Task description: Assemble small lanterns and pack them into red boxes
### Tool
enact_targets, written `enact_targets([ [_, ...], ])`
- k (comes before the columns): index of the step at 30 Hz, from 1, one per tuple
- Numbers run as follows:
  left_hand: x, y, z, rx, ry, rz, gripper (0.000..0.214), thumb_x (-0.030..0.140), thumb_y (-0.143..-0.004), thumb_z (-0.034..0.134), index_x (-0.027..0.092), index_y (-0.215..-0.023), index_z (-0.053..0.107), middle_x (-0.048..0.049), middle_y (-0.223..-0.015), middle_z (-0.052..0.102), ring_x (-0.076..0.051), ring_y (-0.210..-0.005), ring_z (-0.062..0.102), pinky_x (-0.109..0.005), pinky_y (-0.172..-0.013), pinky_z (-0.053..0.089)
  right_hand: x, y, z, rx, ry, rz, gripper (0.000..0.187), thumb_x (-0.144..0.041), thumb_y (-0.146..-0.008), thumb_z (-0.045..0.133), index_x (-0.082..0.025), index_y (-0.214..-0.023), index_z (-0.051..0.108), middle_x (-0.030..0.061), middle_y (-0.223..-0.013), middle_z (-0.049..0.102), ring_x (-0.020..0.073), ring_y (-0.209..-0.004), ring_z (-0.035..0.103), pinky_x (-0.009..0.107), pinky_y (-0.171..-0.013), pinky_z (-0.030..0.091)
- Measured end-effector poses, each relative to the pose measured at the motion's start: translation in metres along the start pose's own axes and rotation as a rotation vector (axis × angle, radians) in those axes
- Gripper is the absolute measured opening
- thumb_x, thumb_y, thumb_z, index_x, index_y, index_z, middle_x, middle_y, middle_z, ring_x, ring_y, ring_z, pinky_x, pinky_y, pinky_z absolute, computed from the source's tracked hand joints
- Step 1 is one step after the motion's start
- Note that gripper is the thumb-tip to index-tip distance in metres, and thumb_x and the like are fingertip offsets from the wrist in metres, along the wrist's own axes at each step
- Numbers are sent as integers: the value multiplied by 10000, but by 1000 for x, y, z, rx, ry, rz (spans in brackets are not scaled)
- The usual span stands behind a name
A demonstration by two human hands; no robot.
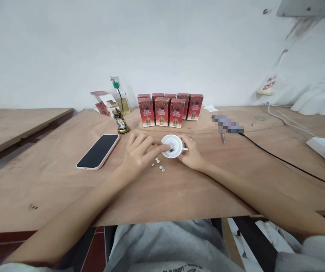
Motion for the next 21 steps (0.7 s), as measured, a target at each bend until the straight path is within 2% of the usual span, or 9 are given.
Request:
enact_targets([
  [3,-4,1,1,-29,-3,34,206,164,-900,521,281,-1010,650,-7,-837,672,-130,-702,530,-304,-657,335,0,0,0,0,13,3,244,-147,-662,587,-220,-891,546,36,-890,638,204,-805,580,320,-719,445],
  [7,-7,0,3,-25,53,4,140,207,-895,546,257,-1001,622,-4,-804,642,-120,-690,531,-289,-648,343,0,-1,0,-15,18,26,235,-145,-662,584,-220,-882,546,35,-889,642,199,-800,581,314,-723,440],
  [11,-10,0,3,18,163,-82,126,254,-866,600,198,-975,569,-20,-821,631,-136,-753,563,-281,-676,393,1,-2,0,-5,-15,30,234,-126,-645,568,-212,-862,553,31,-870,645,194,-801,585,306,-730,435],
  [14,-15,7,1,51,248,-177,141,262,-849,622,174,-933,551,-31,-845,631,-145,-786,570,-283,-707,425,6,-2,1,13,-51,88,247,-123,-625,565,-212,-855,556,22,-866,647,195,-801,584,304,-731,433],
  [16,-19,15,3,-23,319,-212,142,288,-841,633,166,-872,567,-28,-809,627,-144,-758,556,-285,-704,419,12,-2,1,24,-83,150,267,-127,-608,577,-215,-859,561,11,-853,643,197,-802,580,303,-733,432],
  [18,-22,25,8,-201,410,-210,160,326,-849,619,168,-828,603,-25,-777,624,-144,-739,536,-285,-698,400,17,-2,2,40,-127,192,278,-127,-593,592,-215,-856,568,-2,-815,634,196,-798,575,301,-735,430],
  [21,-25,38,17,-460,544,-202,214,391,-858,590,190,-860,663,-35,-813,627,-154,-789,522,-287,-726,387,22,-2,3,67,-192,221,258,-140,-591,619,-209,-836,580,-11,-768,624,193,-789,570,295,-734,430],
])
Point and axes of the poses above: each hand's wrist, its own y-axis away from the middle knuckle, its own z-axis out of the palm, x = y × z, the point moved 2 cm from there along -y, towards the middle knuckle
